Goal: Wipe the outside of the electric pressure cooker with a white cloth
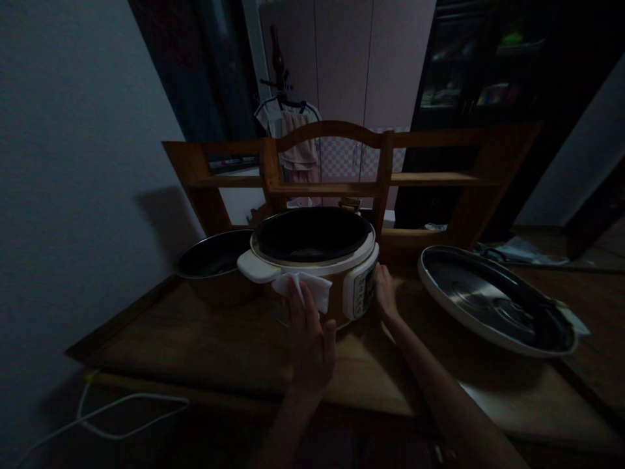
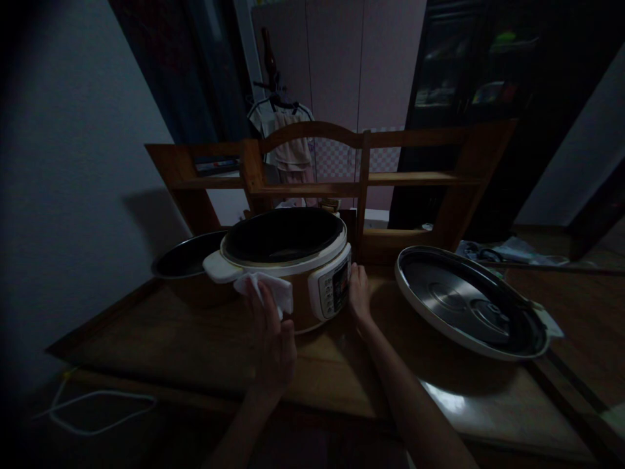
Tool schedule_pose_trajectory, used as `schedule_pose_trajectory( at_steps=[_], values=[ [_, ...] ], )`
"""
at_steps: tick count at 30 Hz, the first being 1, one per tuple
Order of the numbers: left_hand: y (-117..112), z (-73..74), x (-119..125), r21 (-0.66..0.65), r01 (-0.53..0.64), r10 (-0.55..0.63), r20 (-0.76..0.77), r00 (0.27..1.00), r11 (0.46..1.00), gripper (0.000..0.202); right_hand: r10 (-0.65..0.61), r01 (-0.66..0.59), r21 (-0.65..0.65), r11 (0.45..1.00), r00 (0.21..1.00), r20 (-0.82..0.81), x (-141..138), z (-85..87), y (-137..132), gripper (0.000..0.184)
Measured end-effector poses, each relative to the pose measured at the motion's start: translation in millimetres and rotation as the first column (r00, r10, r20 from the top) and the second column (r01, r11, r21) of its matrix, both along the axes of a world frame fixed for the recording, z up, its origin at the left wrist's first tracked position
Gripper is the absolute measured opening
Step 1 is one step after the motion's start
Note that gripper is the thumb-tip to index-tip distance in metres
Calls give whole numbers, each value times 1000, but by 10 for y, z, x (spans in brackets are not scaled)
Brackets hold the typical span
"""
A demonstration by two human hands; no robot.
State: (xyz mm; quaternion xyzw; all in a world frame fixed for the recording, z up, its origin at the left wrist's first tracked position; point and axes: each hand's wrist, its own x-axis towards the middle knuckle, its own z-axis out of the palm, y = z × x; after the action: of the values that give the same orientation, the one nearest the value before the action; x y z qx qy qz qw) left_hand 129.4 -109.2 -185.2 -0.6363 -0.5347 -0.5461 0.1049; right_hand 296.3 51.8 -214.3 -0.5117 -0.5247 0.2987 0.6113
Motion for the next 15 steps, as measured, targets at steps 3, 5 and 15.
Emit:
schedule_pose_trajectory(
  at_steps=[3, 5, 15],
  values=[
    [18, -5, -17, 7, 8, -8, -10, 1000, 1000, 72, -2, 2, -1, 1000, 1000, 2, 1, 5, -2, 43],
    [21, -11, -23, 3, 15, -15, -18, 1000, 1000, 72, 2, -2, -1, 1000, 1000, 1, 1, 12, -4, 43],
    [13, -92, -11, -72, 16, -21, -61, 998, 997, 72, 6, -7, -8, 1000, 1000, -11, 6, -5, 21, 45]
  ],
)
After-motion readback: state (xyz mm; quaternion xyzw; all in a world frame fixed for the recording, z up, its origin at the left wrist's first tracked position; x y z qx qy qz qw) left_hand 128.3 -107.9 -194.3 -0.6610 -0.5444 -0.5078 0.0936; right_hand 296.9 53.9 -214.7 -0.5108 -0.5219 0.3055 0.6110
